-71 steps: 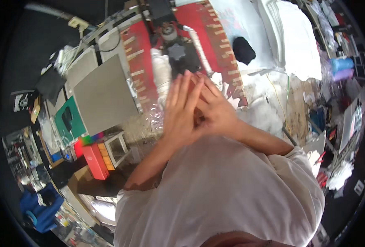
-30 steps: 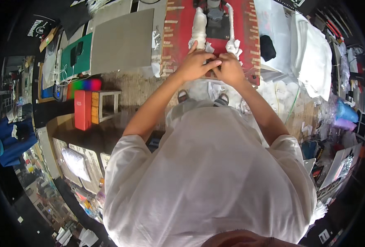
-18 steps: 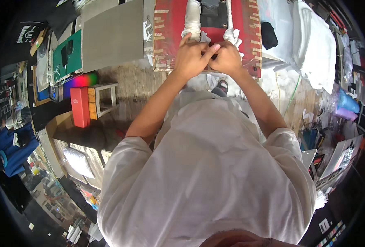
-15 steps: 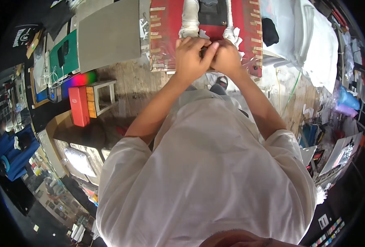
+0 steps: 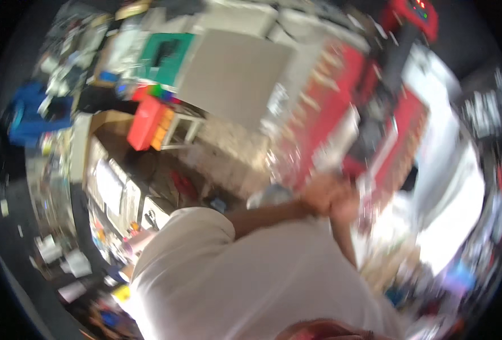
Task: The person performs screen printing on shirts and uses a heat press. The person aligns a shirt on the printing station, applies ink using a squeegee over a silk screen frame, and uses a heat press machine to set the design.
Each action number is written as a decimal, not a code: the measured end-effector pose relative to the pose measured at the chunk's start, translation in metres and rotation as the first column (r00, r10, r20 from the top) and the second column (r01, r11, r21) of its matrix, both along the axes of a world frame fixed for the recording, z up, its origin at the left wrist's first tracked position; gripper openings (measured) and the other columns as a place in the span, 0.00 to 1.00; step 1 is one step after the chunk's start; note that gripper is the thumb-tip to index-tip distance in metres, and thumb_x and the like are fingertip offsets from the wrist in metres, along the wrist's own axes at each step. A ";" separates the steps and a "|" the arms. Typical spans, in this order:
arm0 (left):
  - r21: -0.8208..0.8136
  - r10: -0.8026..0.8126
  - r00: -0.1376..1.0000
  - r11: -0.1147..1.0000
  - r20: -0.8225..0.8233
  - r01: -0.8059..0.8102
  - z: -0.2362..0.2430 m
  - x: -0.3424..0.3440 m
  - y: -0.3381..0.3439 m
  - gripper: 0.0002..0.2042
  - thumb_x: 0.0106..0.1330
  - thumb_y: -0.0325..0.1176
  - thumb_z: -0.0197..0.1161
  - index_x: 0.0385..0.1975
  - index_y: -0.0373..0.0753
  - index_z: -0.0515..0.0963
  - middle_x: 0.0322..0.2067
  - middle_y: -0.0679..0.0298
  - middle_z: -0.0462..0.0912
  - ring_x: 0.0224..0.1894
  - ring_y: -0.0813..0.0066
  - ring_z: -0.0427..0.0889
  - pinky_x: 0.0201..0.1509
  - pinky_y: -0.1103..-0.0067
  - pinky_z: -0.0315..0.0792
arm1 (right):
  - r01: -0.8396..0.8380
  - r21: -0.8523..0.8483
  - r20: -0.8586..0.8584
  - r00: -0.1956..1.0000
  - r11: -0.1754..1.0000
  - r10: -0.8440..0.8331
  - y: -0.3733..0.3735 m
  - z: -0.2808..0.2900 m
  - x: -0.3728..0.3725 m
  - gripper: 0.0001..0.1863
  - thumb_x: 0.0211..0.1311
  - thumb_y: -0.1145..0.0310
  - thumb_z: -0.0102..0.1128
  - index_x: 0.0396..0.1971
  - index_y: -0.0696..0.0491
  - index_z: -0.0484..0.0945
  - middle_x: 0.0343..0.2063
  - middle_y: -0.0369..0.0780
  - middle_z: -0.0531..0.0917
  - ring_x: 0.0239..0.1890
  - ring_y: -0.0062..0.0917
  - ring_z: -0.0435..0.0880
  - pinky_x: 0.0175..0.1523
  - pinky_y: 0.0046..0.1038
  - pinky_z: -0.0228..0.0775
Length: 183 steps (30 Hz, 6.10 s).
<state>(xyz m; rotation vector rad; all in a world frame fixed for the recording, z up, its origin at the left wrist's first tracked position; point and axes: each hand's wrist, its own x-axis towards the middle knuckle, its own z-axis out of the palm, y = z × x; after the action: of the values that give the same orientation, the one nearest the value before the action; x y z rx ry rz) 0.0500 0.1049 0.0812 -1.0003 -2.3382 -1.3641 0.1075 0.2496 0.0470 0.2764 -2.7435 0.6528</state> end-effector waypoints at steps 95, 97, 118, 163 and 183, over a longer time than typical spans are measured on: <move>-0.030 0.013 0.198 0.996 0.980 0.083 0.009 -0.223 0.067 0.41 0.51 0.58 0.74 0.57 0.29 0.75 0.54 0.53 0.79 0.57 0.65 0.75 0.59 0.68 0.68 | 0.046 0.047 0.195 0.979 0.998 -0.055 -0.025 0.052 -0.014 0.37 0.54 0.29 0.54 0.26 0.53 0.86 0.31 0.47 0.86 0.37 0.39 0.84 0.48 0.39 0.73; -0.044 0.047 0.495 0.999 0.868 -0.019 -0.004 -0.239 0.028 0.40 0.54 0.60 0.71 0.56 0.28 0.75 0.53 0.53 0.80 0.51 0.66 0.79 0.55 0.69 0.71 | 0.016 0.099 0.013 1.000 0.995 -0.018 -0.048 0.077 -0.015 0.36 0.53 0.31 0.57 0.25 0.56 0.85 0.27 0.44 0.85 0.34 0.36 0.84 0.47 0.37 0.73; -0.249 -0.005 0.782 0.947 0.623 0.205 0.028 -0.263 0.028 0.37 0.60 0.56 0.68 0.61 0.32 0.70 0.52 0.54 0.80 0.55 0.59 0.76 0.63 0.66 0.66 | -0.164 -0.166 0.111 0.977 0.972 0.184 -0.048 0.073 -0.018 0.36 0.52 0.31 0.57 0.17 0.55 0.85 0.19 0.48 0.83 0.22 0.40 0.83 0.31 0.43 0.76; -0.045 -0.153 0.220 0.717 0.964 0.695 0.152 0.054 -0.077 0.25 0.63 0.42 0.70 0.55 0.33 0.76 0.54 0.55 0.80 0.57 0.64 0.78 0.61 0.69 0.71 | 0.833 0.086 0.346 0.490 0.547 -0.800 0.248 -0.100 -0.037 0.44 0.50 0.49 0.70 0.69 0.35 0.62 0.59 0.54 0.70 0.59 0.56 0.71 0.61 0.50 0.69; -0.735 -0.086 0.904 0.553 0.419 0.393 -0.003 0.010 -0.067 0.47 0.56 0.54 0.70 0.74 0.51 0.54 0.75 0.48 0.41 0.76 0.38 0.38 0.76 0.49 0.41 | 0.592 0.614 -0.757 0.628 0.523 0.179 0.027 -0.041 -0.090 0.28 0.63 0.47 0.51 0.63 0.35 0.70 0.56 0.44 0.72 0.55 0.40 0.74 0.52 0.63 0.66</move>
<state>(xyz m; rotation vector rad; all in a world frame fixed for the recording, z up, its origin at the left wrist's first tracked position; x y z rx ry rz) 0.0603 0.0378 0.0783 -1.4519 -3.3085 -0.4428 0.0178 0.2767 0.0059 0.2702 -1.9234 -0.8099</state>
